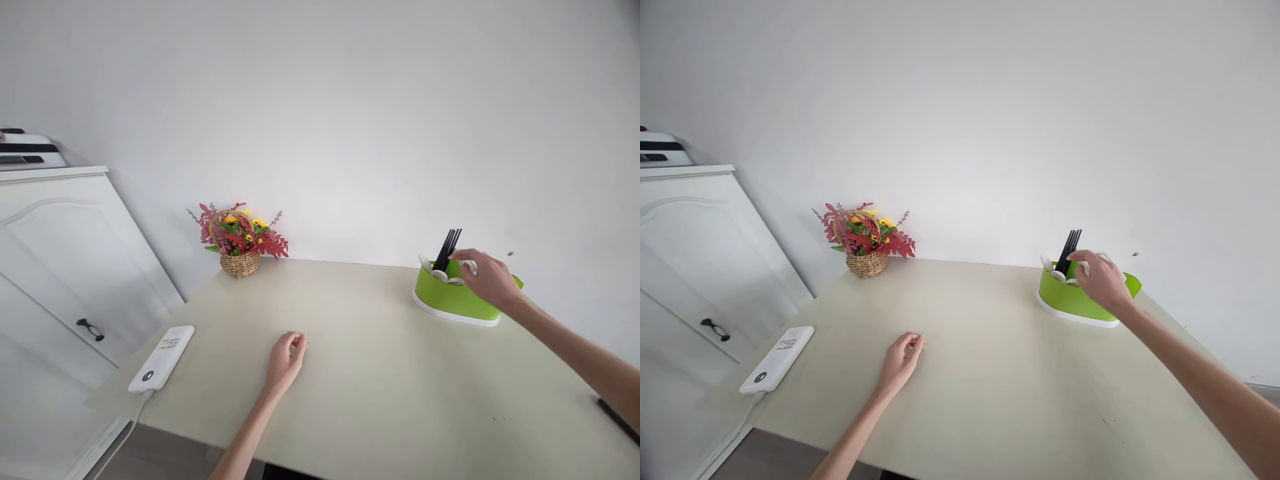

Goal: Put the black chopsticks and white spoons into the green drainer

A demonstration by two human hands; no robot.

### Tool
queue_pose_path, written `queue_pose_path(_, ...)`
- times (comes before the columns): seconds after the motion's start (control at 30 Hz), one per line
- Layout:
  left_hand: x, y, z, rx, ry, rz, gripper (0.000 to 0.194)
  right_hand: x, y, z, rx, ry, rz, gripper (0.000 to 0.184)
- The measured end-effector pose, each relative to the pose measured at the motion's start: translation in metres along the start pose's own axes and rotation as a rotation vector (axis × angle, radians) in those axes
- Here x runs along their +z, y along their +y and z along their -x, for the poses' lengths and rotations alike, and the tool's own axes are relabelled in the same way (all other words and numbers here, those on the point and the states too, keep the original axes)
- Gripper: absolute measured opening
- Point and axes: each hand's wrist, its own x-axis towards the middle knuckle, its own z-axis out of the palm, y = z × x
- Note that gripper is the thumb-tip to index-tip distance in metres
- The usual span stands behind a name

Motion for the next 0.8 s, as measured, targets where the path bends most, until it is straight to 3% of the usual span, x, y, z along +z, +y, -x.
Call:
queue_pose_path(0.13, -0.001, 0.000, 0.001, 0.012, -0.001, 0.014, 0.037, 0.004, -0.031, 0.052, -0.179, 0.109, -0.048, 0.035)
queue_pose_path(0.23, -0.001, 0.001, 0.002, 0.022, -0.003, 0.019, 0.036, 0.022, -0.047, 0.103, -0.323, 0.013, -0.086, 0.035)
queue_pose_path(0.33, -0.002, 0.001, 0.003, 0.023, -0.004, 0.020, 0.035, 0.052, -0.050, 0.152, -0.277, -0.178, -0.115, 0.040)
queue_pose_path(0.43, -0.004, 0.001, 0.004, 0.051, -0.011, 0.013, 0.035, 0.080, -0.049, 0.188, -0.119, -0.284, -0.147, 0.053)
queue_pose_path(0.57, -0.006, 0.002, 0.004, 0.079, -0.012, 0.009, 0.036, 0.100, -0.054, 0.213, 0.002, -0.371, -0.144, 0.065)
queue_pose_path(0.8, -0.005, 0.002, 0.004, 0.058, -0.012, 0.013, 0.036, 0.098, -0.069, 0.225, -0.014, -0.333, -0.069, 0.066)
